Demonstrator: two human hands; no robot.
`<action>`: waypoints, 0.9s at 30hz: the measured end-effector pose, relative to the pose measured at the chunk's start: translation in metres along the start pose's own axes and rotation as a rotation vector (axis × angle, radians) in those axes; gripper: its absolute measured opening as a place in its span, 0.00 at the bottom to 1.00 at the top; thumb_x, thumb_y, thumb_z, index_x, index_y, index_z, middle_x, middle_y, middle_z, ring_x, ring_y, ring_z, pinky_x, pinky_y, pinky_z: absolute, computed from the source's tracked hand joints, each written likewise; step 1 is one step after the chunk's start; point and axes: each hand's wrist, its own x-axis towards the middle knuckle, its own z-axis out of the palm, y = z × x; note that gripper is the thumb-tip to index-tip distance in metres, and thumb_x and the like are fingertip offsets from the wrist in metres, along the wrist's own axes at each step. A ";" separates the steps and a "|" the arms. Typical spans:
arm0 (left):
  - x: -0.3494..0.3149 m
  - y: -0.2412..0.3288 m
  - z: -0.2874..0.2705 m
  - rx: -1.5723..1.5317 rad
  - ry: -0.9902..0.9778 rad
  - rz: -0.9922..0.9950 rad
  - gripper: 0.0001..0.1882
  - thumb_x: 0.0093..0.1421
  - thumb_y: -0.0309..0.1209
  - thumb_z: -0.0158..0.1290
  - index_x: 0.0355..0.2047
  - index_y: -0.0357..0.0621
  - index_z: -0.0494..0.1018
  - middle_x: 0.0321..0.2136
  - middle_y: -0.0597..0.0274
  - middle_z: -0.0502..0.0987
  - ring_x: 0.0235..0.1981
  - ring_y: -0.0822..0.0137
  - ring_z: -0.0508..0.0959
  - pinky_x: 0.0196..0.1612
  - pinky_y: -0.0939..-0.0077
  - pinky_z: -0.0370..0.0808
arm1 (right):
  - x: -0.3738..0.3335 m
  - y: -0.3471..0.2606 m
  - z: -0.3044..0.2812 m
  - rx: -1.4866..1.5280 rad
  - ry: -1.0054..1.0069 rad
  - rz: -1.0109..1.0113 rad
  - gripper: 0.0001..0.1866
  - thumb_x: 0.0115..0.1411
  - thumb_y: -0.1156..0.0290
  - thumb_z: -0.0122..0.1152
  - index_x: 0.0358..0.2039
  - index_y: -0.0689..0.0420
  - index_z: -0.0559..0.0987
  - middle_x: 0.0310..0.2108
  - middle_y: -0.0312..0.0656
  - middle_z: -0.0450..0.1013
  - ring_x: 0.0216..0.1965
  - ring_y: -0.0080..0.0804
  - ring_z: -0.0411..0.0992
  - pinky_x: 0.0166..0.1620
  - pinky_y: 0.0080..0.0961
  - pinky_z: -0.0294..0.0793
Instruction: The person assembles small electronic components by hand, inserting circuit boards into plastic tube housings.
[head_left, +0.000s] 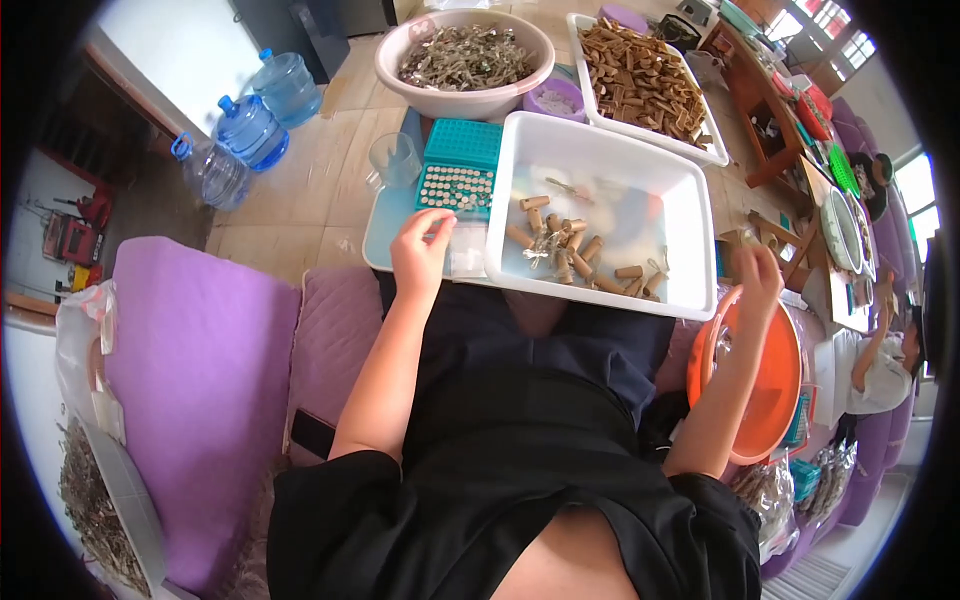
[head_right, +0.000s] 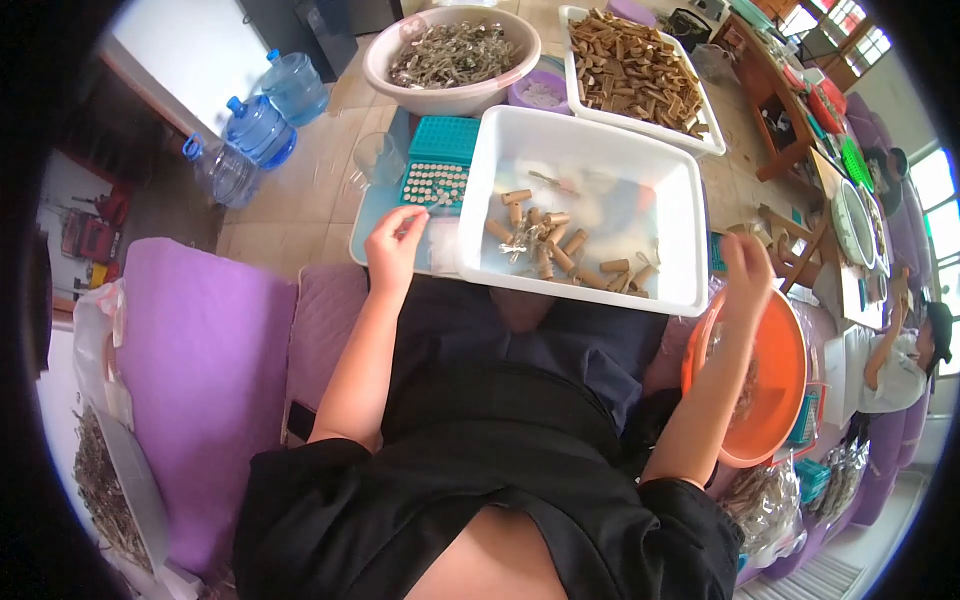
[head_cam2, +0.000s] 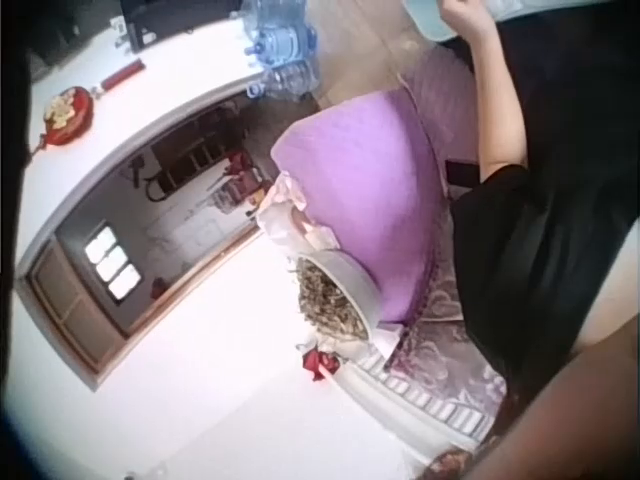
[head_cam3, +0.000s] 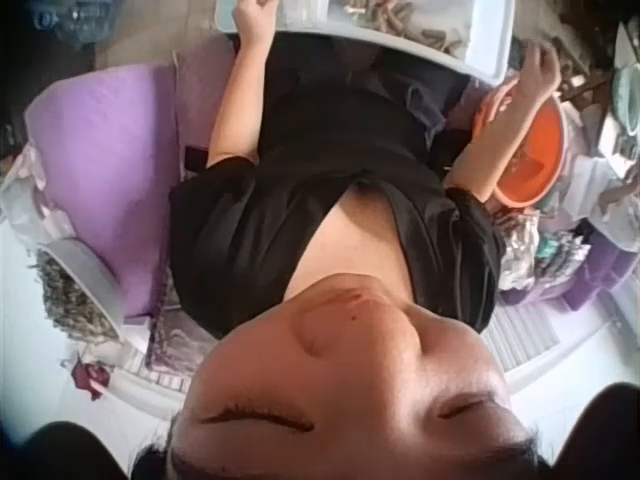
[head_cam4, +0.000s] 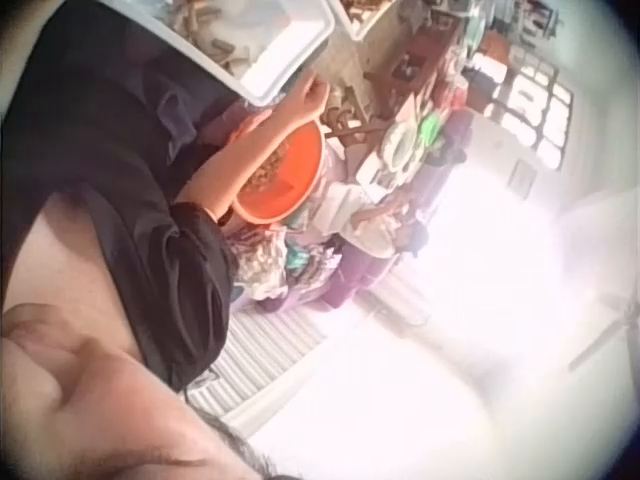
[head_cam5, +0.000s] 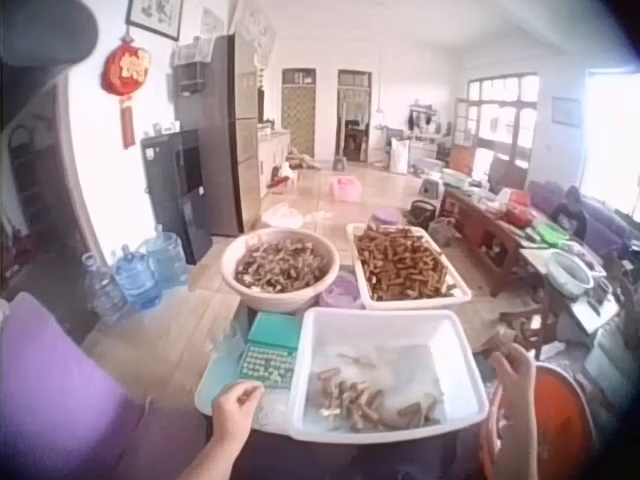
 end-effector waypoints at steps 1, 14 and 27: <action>0.004 0.008 0.001 -0.159 0.034 -0.077 0.06 0.51 0.24 0.56 0.31 0.39 0.75 0.31 0.61 0.77 0.29 0.68 0.76 0.34 0.79 0.72 | 0.004 -0.007 0.012 -0.045 -0.084 -0.020 0.05 0.55 0.73 0.56 0.27 0.61 0.74 0.20 0.29 0.65 0.24 0.15 0.62 0.27 0.14 0.61; 0.077 0.078 0.095 -0.751 -0.316 -0.110 0.09 0.58 0.26 0.52 0.39 0.40 0.68 0.31 0.62 0.75 0.28 0.75 0.74 0.35 0.82 0.72 | 0.031 0.037 0.202 -0.427 -1.204 -0.264 0.13 0.46 0.69 0.60 0.35 0.53 0.77 0.37 0.44 0.73 0.39 0.38 0.72 0.42 0.30 0.71; 0.070 0.072 0.121 -0.873 -0.672 -0.235 0.10 0.57 0.28 0.52 0.40 0.42 0.67 0.31 0.63 0.74 0.30 0.74 0.74 0.38 0.81 0.71 | 0.053 0.016 0.190 0.432 -0.965 0.230 0.17 0.49 0.71 0.64 0.41 0.58 0.75 0.37 0.40 0.74 0.37 0.26 0.72 0.42 0.21 0.71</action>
